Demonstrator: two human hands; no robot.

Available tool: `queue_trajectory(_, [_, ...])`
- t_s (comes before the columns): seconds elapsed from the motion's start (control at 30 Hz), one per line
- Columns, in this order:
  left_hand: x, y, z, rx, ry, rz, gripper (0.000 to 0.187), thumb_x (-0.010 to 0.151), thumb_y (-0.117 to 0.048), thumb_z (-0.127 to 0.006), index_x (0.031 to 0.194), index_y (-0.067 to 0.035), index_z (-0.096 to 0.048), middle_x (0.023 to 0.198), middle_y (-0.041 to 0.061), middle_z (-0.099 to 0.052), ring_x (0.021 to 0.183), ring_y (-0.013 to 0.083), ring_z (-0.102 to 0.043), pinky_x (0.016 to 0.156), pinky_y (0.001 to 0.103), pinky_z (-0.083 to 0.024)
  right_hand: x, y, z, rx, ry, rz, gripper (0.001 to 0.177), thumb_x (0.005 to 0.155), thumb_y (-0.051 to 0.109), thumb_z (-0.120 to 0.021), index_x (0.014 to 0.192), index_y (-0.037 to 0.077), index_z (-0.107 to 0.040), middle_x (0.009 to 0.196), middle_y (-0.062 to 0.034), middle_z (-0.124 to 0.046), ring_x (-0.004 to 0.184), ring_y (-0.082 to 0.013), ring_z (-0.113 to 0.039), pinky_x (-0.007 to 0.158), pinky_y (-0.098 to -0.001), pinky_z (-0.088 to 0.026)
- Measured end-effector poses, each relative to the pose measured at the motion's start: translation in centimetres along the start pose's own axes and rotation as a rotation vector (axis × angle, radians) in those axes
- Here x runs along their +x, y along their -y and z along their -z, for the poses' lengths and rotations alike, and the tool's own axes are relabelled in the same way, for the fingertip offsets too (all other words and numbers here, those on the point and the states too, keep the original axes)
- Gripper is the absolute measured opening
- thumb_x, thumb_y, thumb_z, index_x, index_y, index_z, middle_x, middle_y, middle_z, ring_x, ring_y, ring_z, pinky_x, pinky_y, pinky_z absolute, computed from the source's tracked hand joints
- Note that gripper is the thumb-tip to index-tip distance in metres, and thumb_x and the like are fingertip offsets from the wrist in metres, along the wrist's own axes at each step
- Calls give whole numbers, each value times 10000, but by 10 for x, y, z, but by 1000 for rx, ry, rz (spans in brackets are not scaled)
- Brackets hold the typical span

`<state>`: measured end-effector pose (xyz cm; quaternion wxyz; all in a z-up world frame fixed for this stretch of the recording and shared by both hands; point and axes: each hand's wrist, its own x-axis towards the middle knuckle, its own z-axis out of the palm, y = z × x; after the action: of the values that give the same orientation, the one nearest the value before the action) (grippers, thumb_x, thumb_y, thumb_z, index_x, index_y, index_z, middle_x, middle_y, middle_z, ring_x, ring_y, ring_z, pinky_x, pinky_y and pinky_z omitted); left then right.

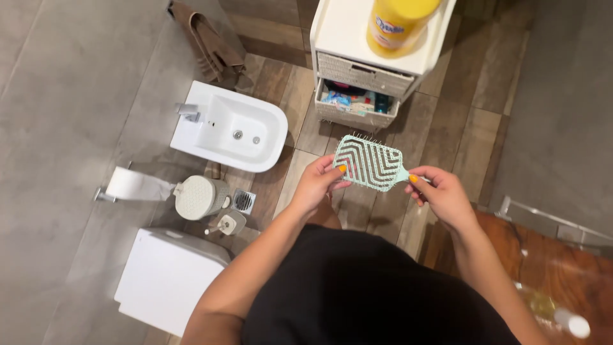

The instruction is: Tidying the bathroom counter, hanging a towel, and preparing cleaning supplies

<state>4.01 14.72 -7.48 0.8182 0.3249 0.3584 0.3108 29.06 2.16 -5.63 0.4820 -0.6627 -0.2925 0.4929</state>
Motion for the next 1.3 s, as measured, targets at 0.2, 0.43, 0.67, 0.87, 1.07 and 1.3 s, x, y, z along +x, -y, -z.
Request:
queue_trajectory(0.2, [184,-39,57,-400,87,265,482,1024,-478,-534,1235,-67,-672,1094,122,-761,965,264,-771,835,427,-656,139,18,-6,89,-96,-54,166,1065,70,-545,1073,-47,-663,697,-107,-588,549,-90,-458,452,-206,-400])
queue_trajectory(0.43, [355,7,75,-340,-134,405,322,985,-395,-627,1169,-139,-696,1018,43,-776,895,190,-765,790,355,-629,233,90,-4,0,-203,-110,157,1028,13,-580,1135,-46,-678,720,-171,-661,562,-129,-548,472,-210,-455])
queue_trajectory(0.67, [428,41,35,-536,-308,414,462,977,-409,-671,1330,-115,-617,1172,143,-725,1048,315,-721,960,460,-558,266,104,26,-57,-211,-251,151,995,2,-612,1097,-25,-720,700,-159,-687,545,-141,-572,457,-220,-471])
queue_trajectory(0.87, [431,27,13,-577,-488,322,555,935,-336,-755,1397,-98,-560,1136,180,-715,1009,356,-725,968,484,-570,271,88,57,-164,-161,-223,126,969,35,-659,1041,-6,-753,626,-157,-678,472,-157,-557,428,-251,-467])
queue_trajectory(1.07, [448,69,56,-395,-572,308,1225,831,-245,-917,1600,-196,35,1260,241,-593,989,385,-724,876,574,-616,304,69,76,-56,-107,-207,135,965,56,-648,1023,5,-759,618,-157,-695,460,-129,-518,403,-225,-443])
queue_trajectory(1.3, [354,101,80,-285,-603,572,584,982,-357,-694,1374,-137,-320,1044,130,-608,965,302,-714,919,553,-593,330,-30,77,-43,33,-344,178,976,121,-651,1078,-7,-720,720,-165,-745,533,-138,-606,431,-216,-478])
